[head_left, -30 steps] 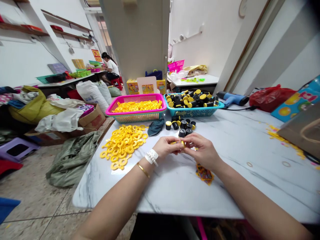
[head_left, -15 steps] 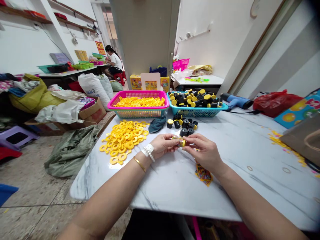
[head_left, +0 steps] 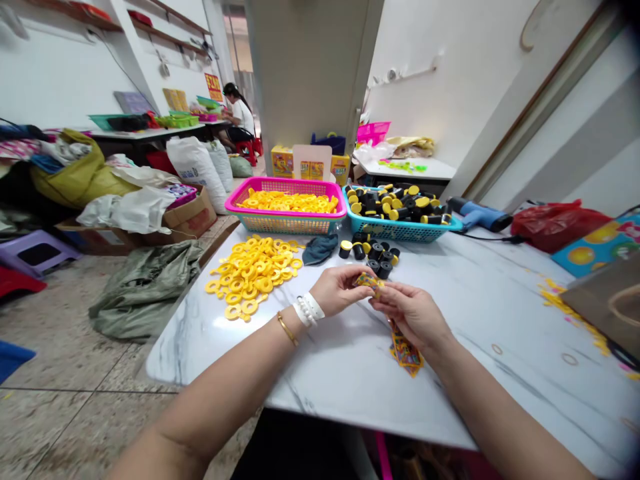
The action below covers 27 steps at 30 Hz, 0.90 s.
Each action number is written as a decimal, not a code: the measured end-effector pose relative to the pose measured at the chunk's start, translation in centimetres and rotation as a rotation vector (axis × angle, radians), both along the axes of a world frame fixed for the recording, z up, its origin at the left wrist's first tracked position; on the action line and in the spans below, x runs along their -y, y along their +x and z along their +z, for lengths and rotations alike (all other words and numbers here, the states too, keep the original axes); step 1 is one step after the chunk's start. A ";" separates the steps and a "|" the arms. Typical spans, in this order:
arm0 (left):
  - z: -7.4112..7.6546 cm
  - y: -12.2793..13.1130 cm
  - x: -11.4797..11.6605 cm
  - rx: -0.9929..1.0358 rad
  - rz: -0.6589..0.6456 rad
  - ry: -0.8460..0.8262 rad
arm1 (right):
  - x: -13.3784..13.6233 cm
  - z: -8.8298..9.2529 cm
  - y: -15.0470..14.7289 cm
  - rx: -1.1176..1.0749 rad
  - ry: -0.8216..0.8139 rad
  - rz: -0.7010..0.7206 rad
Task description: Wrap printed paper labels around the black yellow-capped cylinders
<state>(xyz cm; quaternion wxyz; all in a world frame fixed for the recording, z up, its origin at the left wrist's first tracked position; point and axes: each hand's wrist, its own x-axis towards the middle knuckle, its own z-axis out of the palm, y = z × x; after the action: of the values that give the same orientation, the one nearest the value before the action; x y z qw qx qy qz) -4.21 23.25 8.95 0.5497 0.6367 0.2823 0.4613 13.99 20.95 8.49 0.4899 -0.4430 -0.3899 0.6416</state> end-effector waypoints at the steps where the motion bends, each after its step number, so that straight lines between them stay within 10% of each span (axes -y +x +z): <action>1: 0.0 0.2 0.1 -0.011 0.003 -0.035 | -0.2 0.0 0.1 0.006 0.010 0.032; 11: -0.5 0.9 0.4 0.193 -0.149 -0.562 | -0.5 -0.3 1.1 0.284 0.620 0.084; 27: -0.6 1.2 1.2 0.217 -0.259 -0.658 | 1.2 0.3 0.3 0.254 0.651 -0.102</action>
<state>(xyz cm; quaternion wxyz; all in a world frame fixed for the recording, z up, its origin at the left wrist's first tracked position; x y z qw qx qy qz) -2.98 22.03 8.40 0.8055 0.4040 0.2726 0.3372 14.33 19.71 8.79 0.5843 -0.3588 -0.6093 0.3982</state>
